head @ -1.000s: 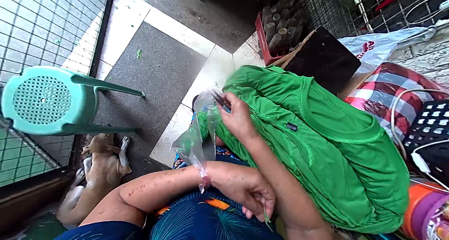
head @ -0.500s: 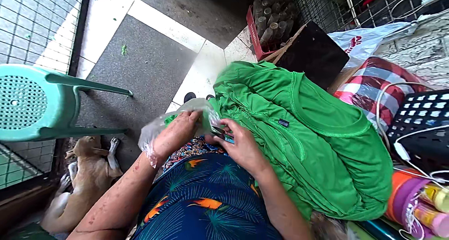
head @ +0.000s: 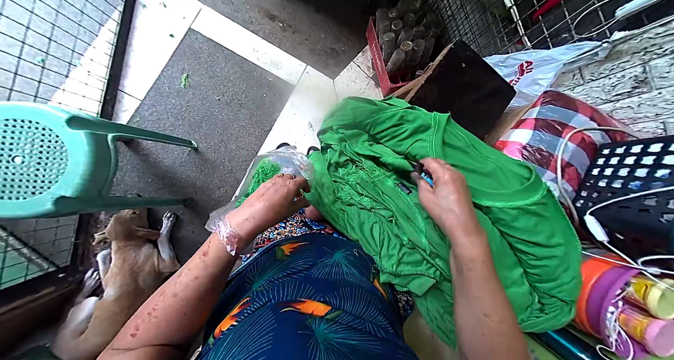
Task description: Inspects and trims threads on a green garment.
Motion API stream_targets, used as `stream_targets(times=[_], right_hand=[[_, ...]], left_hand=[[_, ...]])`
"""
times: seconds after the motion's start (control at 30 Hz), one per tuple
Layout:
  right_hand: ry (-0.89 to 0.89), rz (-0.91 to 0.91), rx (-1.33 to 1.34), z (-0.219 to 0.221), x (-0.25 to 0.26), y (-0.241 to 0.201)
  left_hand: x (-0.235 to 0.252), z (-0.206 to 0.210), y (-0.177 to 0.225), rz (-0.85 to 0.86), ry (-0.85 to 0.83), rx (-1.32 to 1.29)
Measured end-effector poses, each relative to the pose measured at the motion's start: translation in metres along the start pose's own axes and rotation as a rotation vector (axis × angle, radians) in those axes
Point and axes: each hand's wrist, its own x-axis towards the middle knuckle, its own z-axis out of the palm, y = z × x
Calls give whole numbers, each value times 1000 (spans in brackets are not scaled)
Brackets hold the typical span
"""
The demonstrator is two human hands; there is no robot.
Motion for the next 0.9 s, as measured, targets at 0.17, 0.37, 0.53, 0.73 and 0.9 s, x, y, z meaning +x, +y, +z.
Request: stream_targets(times=[0.17,0.37,0.53,0.73,0.9], right_hand=[[-87,111,-27,-33,33,26],[25,92,264,-15,31,58],[117,9,336,-6,23,61],[58,-93,287,-5,15,58],[25,-18,426,-14,14,59]], left_hand=[[-7,-4,8,210,169,-44],[26,8,39,359,359,-228],[71,24,96,297,450,-350],[111,49,131,234,588,-305],[103,47,103,411,525,-508]])
